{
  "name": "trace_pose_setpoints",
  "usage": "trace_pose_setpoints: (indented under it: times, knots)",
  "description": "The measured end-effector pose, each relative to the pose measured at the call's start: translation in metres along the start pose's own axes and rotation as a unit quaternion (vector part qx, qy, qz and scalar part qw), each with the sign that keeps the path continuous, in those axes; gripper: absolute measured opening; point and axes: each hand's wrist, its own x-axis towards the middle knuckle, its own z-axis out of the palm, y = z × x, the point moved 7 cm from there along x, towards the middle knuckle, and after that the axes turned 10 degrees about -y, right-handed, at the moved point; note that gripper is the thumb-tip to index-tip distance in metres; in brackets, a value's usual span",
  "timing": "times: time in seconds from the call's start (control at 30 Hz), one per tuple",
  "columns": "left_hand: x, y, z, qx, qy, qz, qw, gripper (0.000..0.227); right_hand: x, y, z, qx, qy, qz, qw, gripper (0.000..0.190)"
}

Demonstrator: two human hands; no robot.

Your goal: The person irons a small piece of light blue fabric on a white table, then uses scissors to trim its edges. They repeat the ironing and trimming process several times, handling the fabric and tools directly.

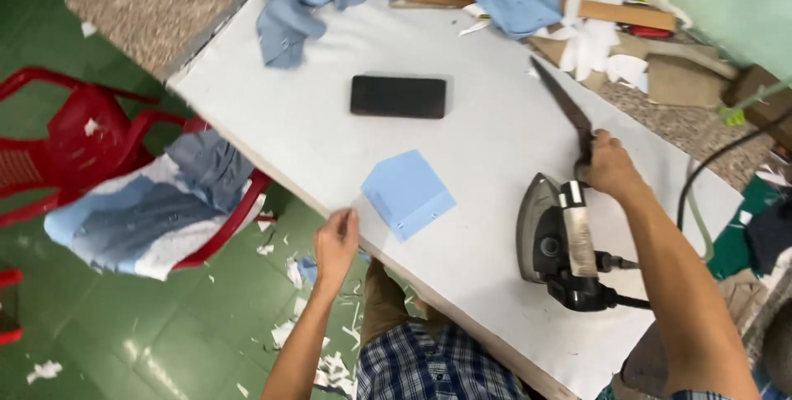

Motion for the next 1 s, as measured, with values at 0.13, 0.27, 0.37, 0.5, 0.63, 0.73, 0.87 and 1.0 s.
trace_pose_setpoints:
  times: [0.13, 0.27, 0.37, 0.5, 0.63, 0.73, 0.87, 1.0]
  knots:
    - [-0.003, 0.054, -0.011, 0.159, 0.111, 0.298, 0.935, 0.035, -0.041, -0.023, -0.043, 0.052, -0.023, 0.038, 0.998, 0.076]
    - [0.017, 0.048, 0.021, 0.296, 0.037, 0.302, 0.905, 0.056, -0.116, -0.057, -0.094, 0.095, 0.018, 0.109, 0.989, 0.081]
    - [0.014, 0.045, 0.025, 0.304, 0.12, 0.344, 0.88, 0.052, -0.196, -0.111, -0.074, 0.296, 0.048, -0.015, 0.954, 0.043]
    - [0.007, 0.041, 0.029, 0.316, 0.126, 0.341, 0.876, 0.051, -0.25, -0.119, 0.078, 0.406, -0.022, -0.198, 0.892, 0.035]
    - [0.0, 0.034, 0.037, 0.332, 0.09, 0.301, 0.889, 0.055, -0.285, -0.156, 0.179, 0.306, -0.206, -0.222, 0.903, 0.058]
    - [0.002, 0.031, 0.037, 0.32, 0.073, 0.289, 0.899, 0.056, -0.302, -0.176, 0.195, 0.271, -0.314, -0.208, 0.886, 0.087]
    - [0.002, 0.033, 0.035, 0.307, 0.06, 0.275, 0.909, 0.059, -0.313, -0.177, 0.212, 0.248, -0.356, -0.197, 0.879, 0.092]
    - [0.004, 0.032, 0.033, 0.301, 0.051, 0.277, 0.911, 0.06, -0.314, -0.186, 0.216, 0.228, -0.319, -0.248, 0.886, 0.089]
